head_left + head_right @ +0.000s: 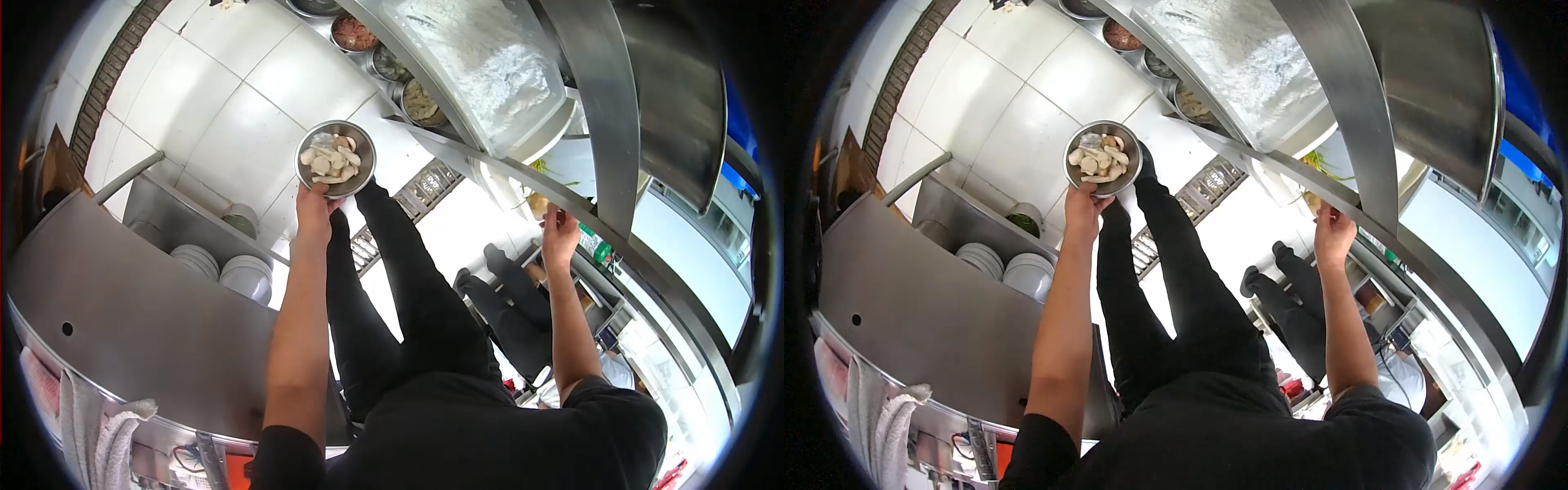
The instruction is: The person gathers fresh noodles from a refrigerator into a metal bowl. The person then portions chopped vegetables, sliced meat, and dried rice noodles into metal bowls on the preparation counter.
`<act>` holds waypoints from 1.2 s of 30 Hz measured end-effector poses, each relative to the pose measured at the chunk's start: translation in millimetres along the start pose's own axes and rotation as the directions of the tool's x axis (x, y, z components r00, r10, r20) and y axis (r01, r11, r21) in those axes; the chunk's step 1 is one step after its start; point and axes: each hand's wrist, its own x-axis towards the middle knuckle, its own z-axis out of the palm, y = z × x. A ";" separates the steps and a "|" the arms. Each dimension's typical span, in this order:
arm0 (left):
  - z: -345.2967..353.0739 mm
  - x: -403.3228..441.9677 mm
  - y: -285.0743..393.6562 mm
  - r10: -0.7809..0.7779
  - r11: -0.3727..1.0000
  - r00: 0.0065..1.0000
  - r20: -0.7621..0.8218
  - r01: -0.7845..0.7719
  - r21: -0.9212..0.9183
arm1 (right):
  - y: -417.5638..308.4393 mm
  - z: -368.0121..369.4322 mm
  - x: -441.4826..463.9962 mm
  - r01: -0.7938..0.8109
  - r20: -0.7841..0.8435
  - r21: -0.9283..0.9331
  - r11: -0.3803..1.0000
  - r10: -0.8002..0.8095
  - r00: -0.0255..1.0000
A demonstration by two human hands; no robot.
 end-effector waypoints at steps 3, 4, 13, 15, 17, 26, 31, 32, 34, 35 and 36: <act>8.6 -18.2 -1.2 0.012 1.000 1.000 0.018 -0.012 0.023 | -8.4 8.7 -23.7 0.121 0.112 0.021 0.992 -0.122 0.986; 5.6 -19.7 -8.8 0.035 0.999 0.997 0.067 -0.036 0.021 | -22.0 12.6 -37.6 0.109 0.158 0.086 0.990 -0.122 0.980; 50.0 -79.7 -34.0 -0.002 0.994 0.995 0.099 -0.009 0.108 | -99.5 50.9 -94.6 -0.159 0.426 0.557 0.815 -0.115 0.897; 54.9 -86.7 -40.9 0.009 0.997 0.979 0.205 -0.025 0.074 | -108.8 52.6 -97.6 -0.159 0.429 0.599 0.785 -0.147 0.891; 61.6 -90.9 -46.4 -0.003 0.997 0.980 0.200 -0.012 0.073 | -117.4 52.8 -99.5 -0.079 0.386 0.581 0.810 -0.189 0.903; 73.1 -115.0 -31.7 0.032 0.999 0.962 0.271 -0.041 0.027 | -146.3 57.2 -89.0 0.736 0.377 0.131 0.664 -0.720 0.583; 81.0 -135.8 -8.7 0.048 0.997 0.970 0.237 -0.061 0.048 | -153.6 28.5 -90.3 0.694 0.332 0.175 0.698 -0.705 0.626; 81.4 -143.1 -3.2 0.078 0.995 0.966 0.246 -0.090 0.039 | -156.4 22.3 -91.0 0.684 0.318 0.185 0.705 -0.702 0.637; 80.4 -161.6 11.8 0.095 0.992 0.967 0.235 -0.112 0.061 | -164.7 6.7 -90.1 0.680 0.299 0.193 0.707 -0.703 0.646; 81.1 -170.5 20.3 0.102 0.990 0.972 0.213 -0.121 0.075 | -173.1 -2.6 -89.3 0.678 0.287 0.200 0.708 -0.704 0.650; 79.9 -177.3 25.6 0.125 0.987 0.968 0.218 -0.144 0.072 | -182.8 -12.1 -87.9 0.705 0.246 0.202 0.680 -0.732 0.635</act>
